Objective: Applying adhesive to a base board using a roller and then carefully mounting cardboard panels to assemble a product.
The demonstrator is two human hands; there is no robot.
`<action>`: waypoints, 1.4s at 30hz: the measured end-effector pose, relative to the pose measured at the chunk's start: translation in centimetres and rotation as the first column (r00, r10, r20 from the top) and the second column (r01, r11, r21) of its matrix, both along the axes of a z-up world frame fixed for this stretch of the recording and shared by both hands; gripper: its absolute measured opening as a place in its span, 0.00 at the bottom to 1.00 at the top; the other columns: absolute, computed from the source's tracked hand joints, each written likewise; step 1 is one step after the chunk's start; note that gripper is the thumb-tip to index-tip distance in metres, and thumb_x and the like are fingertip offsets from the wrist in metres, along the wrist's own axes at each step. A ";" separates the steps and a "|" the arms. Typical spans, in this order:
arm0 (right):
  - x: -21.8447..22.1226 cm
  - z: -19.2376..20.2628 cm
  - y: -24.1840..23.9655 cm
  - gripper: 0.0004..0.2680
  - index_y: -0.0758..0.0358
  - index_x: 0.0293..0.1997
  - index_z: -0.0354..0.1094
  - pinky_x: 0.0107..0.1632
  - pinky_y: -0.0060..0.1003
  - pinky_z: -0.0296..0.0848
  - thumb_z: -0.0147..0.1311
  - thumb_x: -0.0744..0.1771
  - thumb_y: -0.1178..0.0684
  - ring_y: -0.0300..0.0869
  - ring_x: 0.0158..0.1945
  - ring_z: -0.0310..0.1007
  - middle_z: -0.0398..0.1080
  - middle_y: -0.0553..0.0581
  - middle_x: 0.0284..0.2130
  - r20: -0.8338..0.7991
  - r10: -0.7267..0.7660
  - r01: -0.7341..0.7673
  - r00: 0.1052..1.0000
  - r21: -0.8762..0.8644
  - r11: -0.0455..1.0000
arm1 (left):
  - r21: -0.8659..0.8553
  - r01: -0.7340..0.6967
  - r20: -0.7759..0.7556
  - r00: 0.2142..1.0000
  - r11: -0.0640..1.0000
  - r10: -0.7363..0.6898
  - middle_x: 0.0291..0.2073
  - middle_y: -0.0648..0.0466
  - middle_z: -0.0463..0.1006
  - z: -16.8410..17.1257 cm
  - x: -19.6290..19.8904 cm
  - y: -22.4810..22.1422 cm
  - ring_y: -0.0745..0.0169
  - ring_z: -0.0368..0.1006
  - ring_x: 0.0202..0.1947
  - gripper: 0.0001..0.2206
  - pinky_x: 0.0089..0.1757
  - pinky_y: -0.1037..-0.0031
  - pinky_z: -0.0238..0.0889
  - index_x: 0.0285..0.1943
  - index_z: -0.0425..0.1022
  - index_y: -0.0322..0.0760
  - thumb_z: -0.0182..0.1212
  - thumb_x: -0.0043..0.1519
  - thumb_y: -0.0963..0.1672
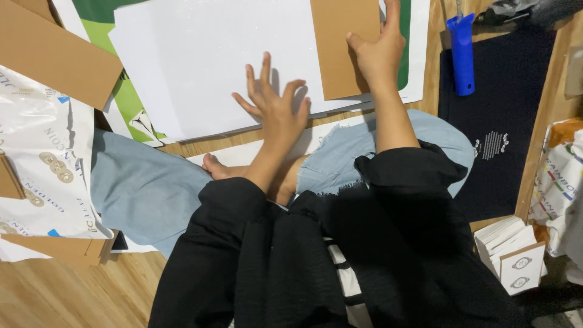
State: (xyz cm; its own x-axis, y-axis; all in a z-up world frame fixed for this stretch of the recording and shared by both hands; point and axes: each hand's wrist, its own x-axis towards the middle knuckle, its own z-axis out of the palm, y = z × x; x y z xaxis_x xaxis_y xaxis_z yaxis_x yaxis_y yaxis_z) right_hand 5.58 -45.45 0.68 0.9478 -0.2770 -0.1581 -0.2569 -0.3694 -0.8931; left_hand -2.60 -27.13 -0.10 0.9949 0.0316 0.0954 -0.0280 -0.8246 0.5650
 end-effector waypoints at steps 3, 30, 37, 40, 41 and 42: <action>0.0 -0.1 0.0 0.23 0.45 0.57 0.51 0.44 0.34 0.77 0.57 0.60 0.60 0.42 0.43 0.79 0.76 0.56 0.41 0.002 -0.008 0.008 1.000 0.023 1.000 | -0.040 0.043 -0.004 0.999 0.998 -0.043 0.69 0.55 0.41 -0.4 -0.7 -1.1 0.40 0.29 0.71 0.04 0.56 0.27 0.15 0.36 0.73 0.55 0.56 0.56 0.50; 0.2 -0.3 0.0 0.23 0.45 0.57 0.51 0.44 0.35 0.78 0.56 0.60 0.60 0.41 0.44 0.79 0.76 0.54 0.42 -0.024 -0.023 0.023 0.999 0.020 1.000 | -0.013 0.100 0.142 0.985 0.995 -0.097 0.69 0.56 0.45 -1.5 -1.0 -2.7 0.42 0.33 0.71 0.06 0.58 0.31 0.15 0.28 0.73 0.56 0.64 0.56 0.45; 0.2 -0.8 -0.1 0.22 0.45 0.56 0.52 0.40 0.33 0.77 0.55 0.59 0.58 0.40 0.40 0.79 0.77 0.52 0.39 -0.037 -0.027 0.026 0.999 -0.022 0.999 | -0.030 0.104 0.122 0.988 0.994 -0.100 0.69 0.57 0.45 -1.4 -0.9 -2.6 0.43 0.33 0.71 0.05 0.57 0.28 0.17 0.28 0.73 0.56 0.63 0.57 0.46; 0.3 -0.2 0.2 0.22 0.45 0.55 0.52 0.40 0.33 0.77 0.54 0.59 0.59 0.40 0.40 0.79 0.76 0.51 0.40 -0.027 -0.020 0.020 0.999 -0.004 1.000 | -0.028 0.106 0.131 0.986 0.994 -0.101 0.69 0.57 0.45 -1.5 -0.9 -2.6 0.42 0.33 0.71 0.06 0.58 0.29 0.16 0.27 0.73 0.56 0.63 0.56 0.46; 0.3 0.0 0.3 0.22 0.44 0.55 0.53 0.39 0.33 0.77 0.54 0.59 0.59 0.39 0.38 0.78 0.76 0.50 0.39 -0.042 -0.024 0.023 0.999 -0.004 1.000 | -0.021 0.107 0.139 0.985 0.994 -0.103 0.69 0.57 0.46 -1.5 -0.9 -2.6 0.42 0.34 0.71 0.06 0.58 0.30 0.16 0.27 0.73 0.55 0.64 0.56 0.45; 0.4 -0.1 0.3 0.22 0.44 0.55 0.53 0.39 0.33 0.77 0.54 0.59 0.59 0.39 0.38 0.78 0.76 0.50 0.39 -0.045 -0.030 0.029 0.999 -0.005 1.000 | -0.022 0.113 0.137 0.985 0.993 -0.109 0.69 0.57 0.46 -1.6 -0.9 -2.6 0.42 0.34 0.71 0.06 0.58 0.30 0.16 0.27 0.73 0.55 0.64 0.56 0.45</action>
State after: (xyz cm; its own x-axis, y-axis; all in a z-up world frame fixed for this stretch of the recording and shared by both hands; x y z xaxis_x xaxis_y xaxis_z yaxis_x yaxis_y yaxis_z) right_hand 5.95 -45.14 0.58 0.9312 -0.3054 -0.1990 -0.3075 -0.3647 -0.8789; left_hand -3.46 -29.70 -1.72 0.9703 -0.0737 0.2303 -0.1965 -0.7953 0.5735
